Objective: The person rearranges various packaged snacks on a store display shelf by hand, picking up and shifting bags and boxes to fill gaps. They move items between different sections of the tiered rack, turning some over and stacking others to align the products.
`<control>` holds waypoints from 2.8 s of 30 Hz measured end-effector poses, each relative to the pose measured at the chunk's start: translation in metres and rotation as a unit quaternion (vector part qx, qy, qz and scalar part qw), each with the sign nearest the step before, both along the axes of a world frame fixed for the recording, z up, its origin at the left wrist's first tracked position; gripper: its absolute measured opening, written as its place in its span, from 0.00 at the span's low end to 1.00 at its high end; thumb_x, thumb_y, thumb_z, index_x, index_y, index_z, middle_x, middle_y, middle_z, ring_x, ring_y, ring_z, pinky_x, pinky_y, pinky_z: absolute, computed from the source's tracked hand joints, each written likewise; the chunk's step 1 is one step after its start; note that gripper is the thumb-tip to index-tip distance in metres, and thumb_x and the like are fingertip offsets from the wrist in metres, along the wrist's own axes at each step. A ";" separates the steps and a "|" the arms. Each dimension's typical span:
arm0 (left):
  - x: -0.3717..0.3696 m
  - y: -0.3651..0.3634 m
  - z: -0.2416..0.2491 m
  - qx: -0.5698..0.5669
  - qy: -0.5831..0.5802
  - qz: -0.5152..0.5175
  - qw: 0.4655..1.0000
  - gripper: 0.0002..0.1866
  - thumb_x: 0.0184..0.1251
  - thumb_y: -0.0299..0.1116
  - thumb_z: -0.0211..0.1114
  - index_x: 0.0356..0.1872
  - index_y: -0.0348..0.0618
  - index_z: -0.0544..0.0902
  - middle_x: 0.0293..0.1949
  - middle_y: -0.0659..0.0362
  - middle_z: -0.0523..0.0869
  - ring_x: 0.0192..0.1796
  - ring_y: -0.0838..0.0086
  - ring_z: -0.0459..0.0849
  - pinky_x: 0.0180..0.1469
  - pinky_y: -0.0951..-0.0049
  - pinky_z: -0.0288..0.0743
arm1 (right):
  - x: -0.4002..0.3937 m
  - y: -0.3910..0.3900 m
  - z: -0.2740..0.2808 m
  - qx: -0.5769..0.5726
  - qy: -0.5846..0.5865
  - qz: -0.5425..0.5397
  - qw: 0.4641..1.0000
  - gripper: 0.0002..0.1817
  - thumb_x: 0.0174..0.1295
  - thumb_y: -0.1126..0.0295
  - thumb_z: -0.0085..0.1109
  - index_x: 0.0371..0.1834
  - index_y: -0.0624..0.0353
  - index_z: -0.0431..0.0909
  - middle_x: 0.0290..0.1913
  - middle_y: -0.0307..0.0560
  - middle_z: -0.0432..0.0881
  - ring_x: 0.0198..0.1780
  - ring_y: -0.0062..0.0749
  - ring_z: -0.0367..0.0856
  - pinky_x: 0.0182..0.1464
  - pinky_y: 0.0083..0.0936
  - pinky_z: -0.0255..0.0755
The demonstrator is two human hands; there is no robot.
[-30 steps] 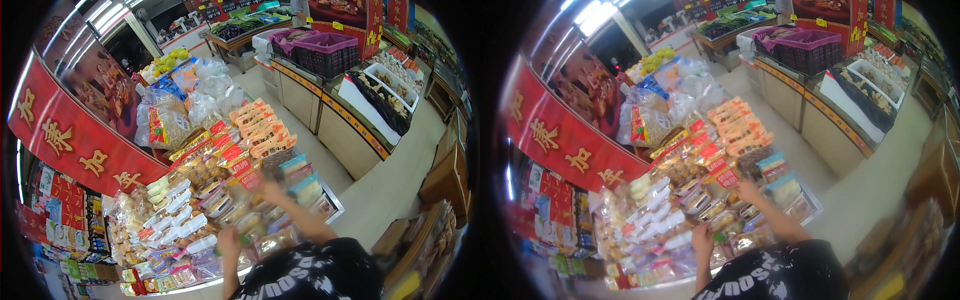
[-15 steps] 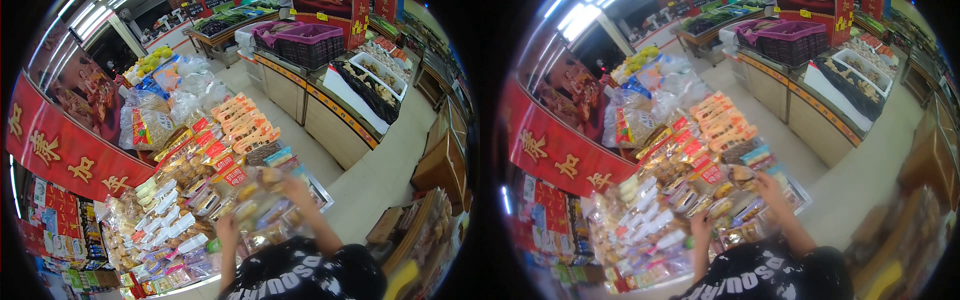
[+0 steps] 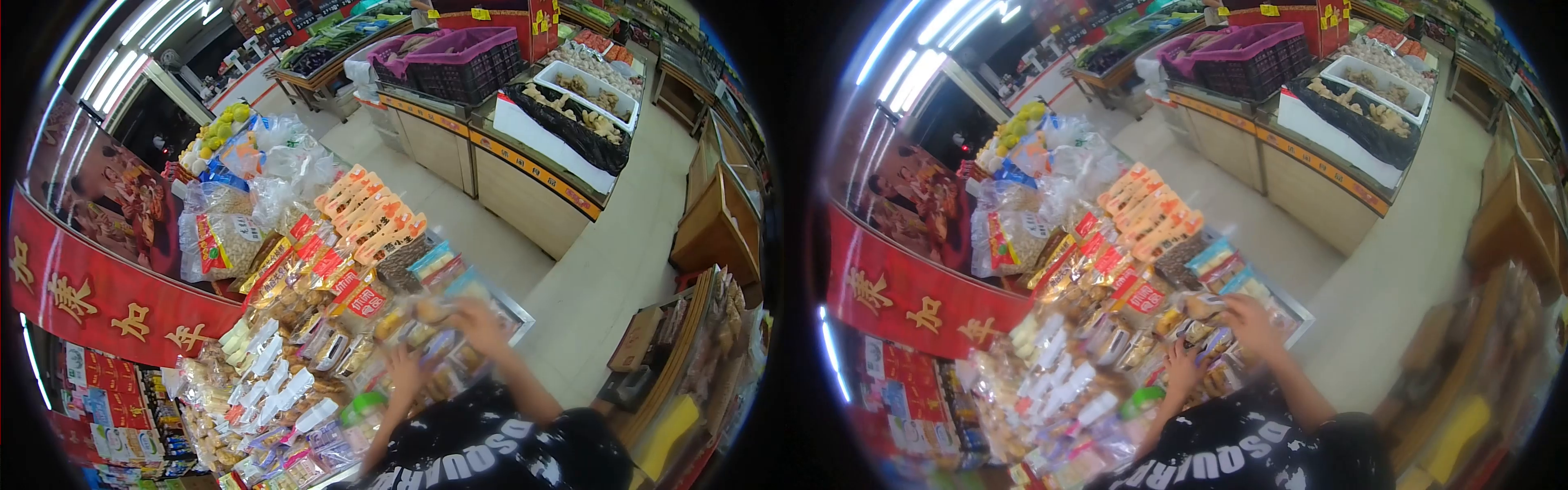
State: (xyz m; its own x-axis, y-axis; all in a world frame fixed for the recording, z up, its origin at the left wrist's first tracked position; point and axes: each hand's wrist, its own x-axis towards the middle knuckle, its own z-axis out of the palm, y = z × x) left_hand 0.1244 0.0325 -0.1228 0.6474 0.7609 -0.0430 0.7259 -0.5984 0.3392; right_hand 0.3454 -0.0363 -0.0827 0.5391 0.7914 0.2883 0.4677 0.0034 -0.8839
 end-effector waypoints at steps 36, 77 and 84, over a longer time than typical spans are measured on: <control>0.013 0.041 0.019 0.089 -0.186 0.124 0.971 0.14 0.60 0.33 0.71 0.46 0.42 0.85 0.43 0.48 0.87 0.47 0.52 0.85 0.50 0.57 0.78 | -0.040 0.042 -0.095 -0.226 -0.330 0.195 0.896 0.12 0.53 0.70 0.61 0.40 0.48 0.88 0.50 0.40 0.84 0.58 0.38 0.77 0.62 0.46 0.64; -0.127 0.005 0.095 -0.081 -0.117 0.323 0.936 0.18 0.68 0.32 0.60 0.57 0.46 0.85 0.40 0.47 0.89 0.42 0.51 0.86 0.50 0.54 0.78 | -0.061 0.073 -0.069 -0.228 -0.385 0.318 0.836 0.15 0.60 0.66 0.58 0.49 0.51 0.86 0.55 0.48 0.83 0.65 0.44 0.75 0.64 0.56 0.66; -0.077 0.047 0.054 0.046 -0.174 0.311 0.933 0.17 0.67 0.34 0.61 0.55 0.55 0.86 0.44 0.49 0.88 0.49 0.51 0.83 0.54 0.54 0.76 | -0.066 0.035 -0.080 -0.234 -0.353 0.356 0.833 0.16 0.55 0.63 0.64 0.48 0.46 0.86 0.52 0.47 0.84 0.60 0.47 0.77 0.62 0.59 0.64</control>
State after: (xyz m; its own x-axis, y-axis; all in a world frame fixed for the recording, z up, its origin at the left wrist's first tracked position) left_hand 0.0472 0.0793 -0.0687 0.0414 0.9842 0.1721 0.7984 -0.1362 0.5866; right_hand 0.2792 -0.0011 -0.1625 -0.2876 0.9530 -0.0957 0.8988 0.2340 -0.3708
